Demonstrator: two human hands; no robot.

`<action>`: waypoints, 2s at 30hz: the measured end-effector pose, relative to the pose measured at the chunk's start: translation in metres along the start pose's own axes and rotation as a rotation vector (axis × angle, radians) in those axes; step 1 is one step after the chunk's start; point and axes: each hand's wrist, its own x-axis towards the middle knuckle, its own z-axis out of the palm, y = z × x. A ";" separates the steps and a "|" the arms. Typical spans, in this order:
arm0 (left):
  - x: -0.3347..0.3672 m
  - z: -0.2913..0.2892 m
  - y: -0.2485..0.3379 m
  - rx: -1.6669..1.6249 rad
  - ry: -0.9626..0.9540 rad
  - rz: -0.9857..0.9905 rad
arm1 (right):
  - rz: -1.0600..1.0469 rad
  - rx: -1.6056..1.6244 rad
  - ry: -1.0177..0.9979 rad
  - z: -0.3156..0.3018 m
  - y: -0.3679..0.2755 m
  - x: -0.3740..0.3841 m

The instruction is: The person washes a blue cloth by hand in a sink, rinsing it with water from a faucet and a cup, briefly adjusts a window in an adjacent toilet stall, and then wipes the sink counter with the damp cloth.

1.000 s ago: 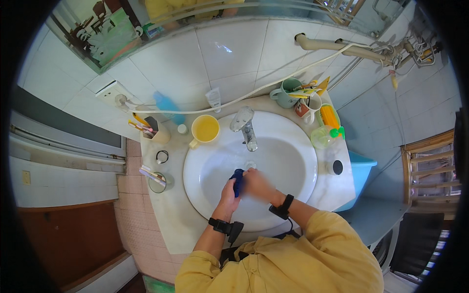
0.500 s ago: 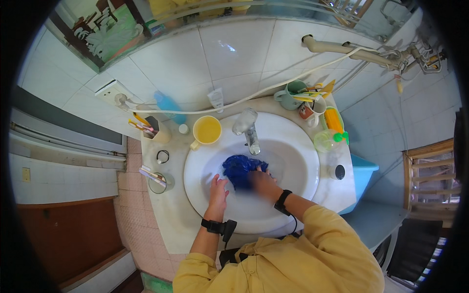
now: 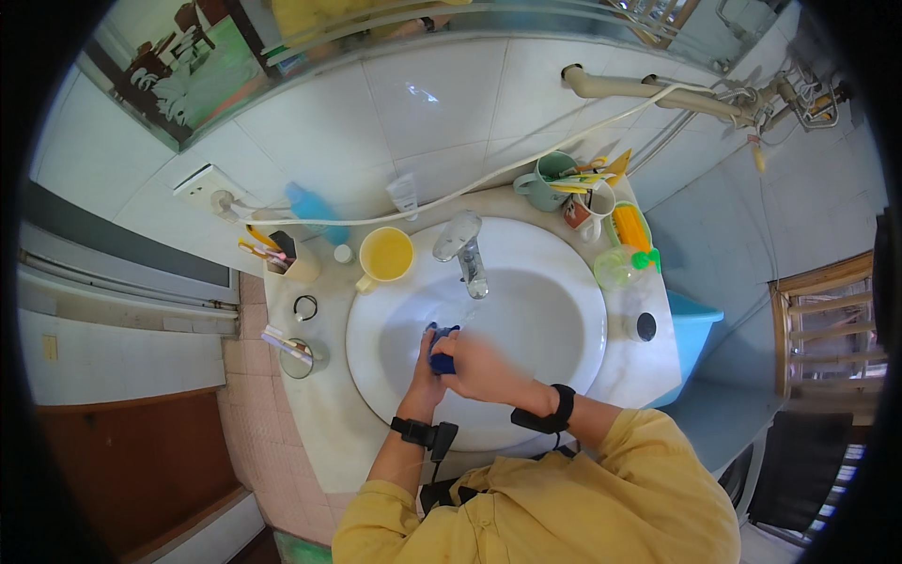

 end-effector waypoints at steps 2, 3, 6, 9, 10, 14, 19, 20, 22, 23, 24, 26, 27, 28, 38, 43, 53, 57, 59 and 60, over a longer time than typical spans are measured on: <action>-0.007 0.016 0.003 0.006 -0.122 0.028 | 0.035 0.060 0.005 0.001 0.001 -0.004; -0.008 0.022 0.002 0.028 -0.019 0.005 | -0.020 0.079 0.089 0.011 0.017 -0.005; -0.019 0.040 0.002 0.142 0.194 0.035 | 0.086 -0.002 0.068 0.033 0.062 -0.005; -0.021 0.024 -0.005 0.364 0.259 0.090 | -0.193 -0.463 0.055 0.057 0.151 -0.007; -0.019 0.019 -0.006 0.416 0.334 0.107 | -0.203 -0.535 0.067 0.052 0.162 -0.007; -0.031 0.032 0.010 0.587 0.526 0.139 | 0.031 -0.331 0.099 0.049 0.177 -0.006; -0.033 0.020 0.019 0.738 0.578 0.205 | -0.104 -1.048 0.187 0.074 0.178 -0.017; -0.037 0.027 0.018 0.708 0.515 0.160 | -0.130 -0.998 0.186 0.075 0.192 -0.017; -0.038 0.029 0.014 0.679 0.456 0.119 | -0.219 -0.845 0.309 0.076 0.218 -0.007; -0.036 0.021 0.011 0.773 0.362 0.123 | -0.117 -0.529 0.170 0.072 0.216 0.000; -0.036 0.013 0.008 0.867 0.266 0.126 | -0.016 -0.214 0.030 0.070 0.213 0.006; -0.033 0.012 0.005 1.045 0.167 0.250 | -0.081 -0.359 -0.095 0.064 0.207 0.014; -0.035 0.008 0.003 1.206 0.086 0.380 | 0.190 -0.129 -0.268 0.051 0.158 0.023; -0.034 0.008 0.002 1.201 0.078 0.378 | 0.469 0.100 -0.419 0.037 0.125 0.025; -0.064 0.030 0.039 1.627 0.444 0.427 | 0.315 -0.253 -0.222 0.060 0.209 -0.001; -0.082 0.034 0.045 1.499 0.461 0.527 | 0.546 -0.490 -0.385 0.069 0.196 -0.002; -0.088 0.033 0.037 1.405 0.329 0.579 | 0.497 -0.941 -0.533 0.087 0.200 0.003; -0.091 0.041 0.034 1.428 0.294 0.620 | 0.533 -0.838 -0.583 0.095 0.229 0.004; -0.094 0.054 0.037 1.302 0.302 0.465 | 0.414 -0.685 -0.313 0.089 0.235 0.001; -0.092 0.055 0.036 1.307 0.287 0.467 | 0.423 -0.686 -0.301 0.087 0.238 0.000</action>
